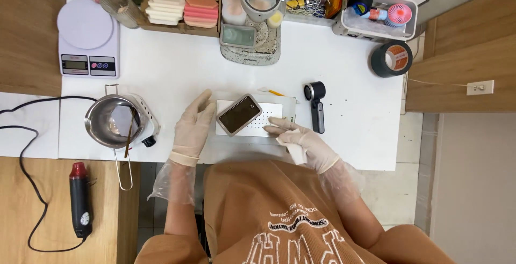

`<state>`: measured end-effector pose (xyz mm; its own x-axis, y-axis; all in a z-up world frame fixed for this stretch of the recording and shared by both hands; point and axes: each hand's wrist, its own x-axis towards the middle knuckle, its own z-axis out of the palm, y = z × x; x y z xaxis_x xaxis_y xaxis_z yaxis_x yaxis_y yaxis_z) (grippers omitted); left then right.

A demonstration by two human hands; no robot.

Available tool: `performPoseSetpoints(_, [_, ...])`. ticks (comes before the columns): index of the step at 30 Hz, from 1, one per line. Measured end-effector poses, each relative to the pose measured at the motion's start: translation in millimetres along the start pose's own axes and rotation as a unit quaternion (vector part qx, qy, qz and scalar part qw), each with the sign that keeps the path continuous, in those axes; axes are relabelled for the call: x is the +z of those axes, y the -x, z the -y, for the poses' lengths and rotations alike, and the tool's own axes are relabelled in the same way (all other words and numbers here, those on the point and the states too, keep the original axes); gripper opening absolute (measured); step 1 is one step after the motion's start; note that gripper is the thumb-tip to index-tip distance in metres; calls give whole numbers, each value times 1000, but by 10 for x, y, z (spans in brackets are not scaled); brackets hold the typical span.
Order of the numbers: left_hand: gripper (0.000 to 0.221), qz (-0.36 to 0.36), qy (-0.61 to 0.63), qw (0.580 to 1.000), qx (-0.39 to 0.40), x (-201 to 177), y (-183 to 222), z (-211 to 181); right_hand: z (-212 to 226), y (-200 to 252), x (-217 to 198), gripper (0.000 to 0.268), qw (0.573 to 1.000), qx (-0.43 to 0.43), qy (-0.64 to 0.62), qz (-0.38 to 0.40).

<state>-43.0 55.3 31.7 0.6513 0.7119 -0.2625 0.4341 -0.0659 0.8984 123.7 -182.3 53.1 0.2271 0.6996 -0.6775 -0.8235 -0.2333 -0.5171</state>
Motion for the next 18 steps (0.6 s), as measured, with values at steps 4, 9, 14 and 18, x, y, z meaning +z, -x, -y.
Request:
performPoseSetpoints(4, [46,7,119,993,-23,49,63,219,-172,-194,-39,68,1000,5,-20,-6])
performPoseSetpoints(9, [40,12,208,978,-34,194,98,369,-143,-381,-52,64,1000,-13,1,0])
performPoseSetpoints(14, [41,-15,163,985,-50,205,216,221,-129,-518,-83,53,1000,-9,-6,2])
performPoseSetpoints(18, [44,-27,152,987,-47,209,295,205,-100,-660,-139,49,1000,-2,9,5])
